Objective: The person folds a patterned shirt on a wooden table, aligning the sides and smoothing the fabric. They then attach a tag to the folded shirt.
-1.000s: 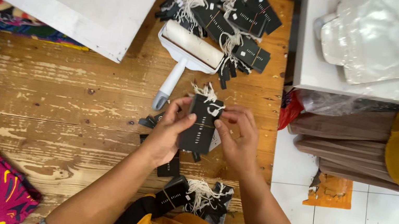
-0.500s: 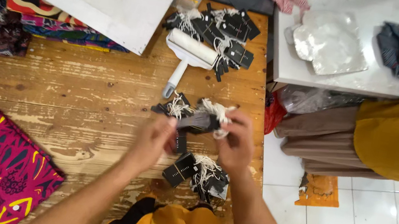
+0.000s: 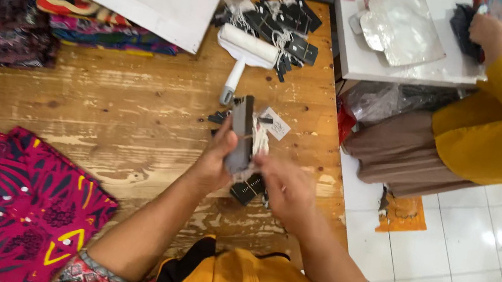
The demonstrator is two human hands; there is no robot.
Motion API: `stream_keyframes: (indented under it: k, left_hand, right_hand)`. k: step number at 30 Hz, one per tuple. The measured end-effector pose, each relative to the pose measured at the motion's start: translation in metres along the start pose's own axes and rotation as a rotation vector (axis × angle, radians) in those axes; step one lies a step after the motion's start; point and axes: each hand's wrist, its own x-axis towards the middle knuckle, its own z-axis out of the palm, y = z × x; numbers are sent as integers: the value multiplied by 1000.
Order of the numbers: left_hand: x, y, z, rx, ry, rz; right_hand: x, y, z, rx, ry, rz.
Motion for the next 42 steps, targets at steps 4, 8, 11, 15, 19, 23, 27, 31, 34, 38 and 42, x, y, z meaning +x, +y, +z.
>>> stream_keyframes:
  k: [4,8,11,15,19,23,27,31,34,38,42]
  left_hand:
    - [-3,3,-13,37,92,-40]
    - [-12,14,-25,699,117,5]
    - [-9,27,-23,405,64,-170]
    - [-18,20,-23,165,172,-185]
    - [-9,15,-31,274,208,-119]
    - [-5,10,-38,636,257,-153]
    - [8,3,-41,642,300,-154]
    - [18,-8,-47,576,343,-134]
    - [28,-13,-55,544,366,-101]
    - [39,-18,-65,515,428,-200]
    - [56,-23,-78,506,462,-142]
  right_hand:
    - [9,-13,14,-51,131,-43]
    - [27,-4,15,146,39,128]
    - [48,7,18,139,-19,4]
    - [36,5,25,146,-134,4]
    - [32,9,24,162,-237,-138]
    - [43,21,19,149,-327,-122]
    - [53,33,17,86,-361,-176]
    - [52,45,24,-63,-401,-273]
    - [54,60,39,-130,-403,-301]
    - [54,82,57,-71,-289,-201]
    - [58,103,78,6,-164,-81]
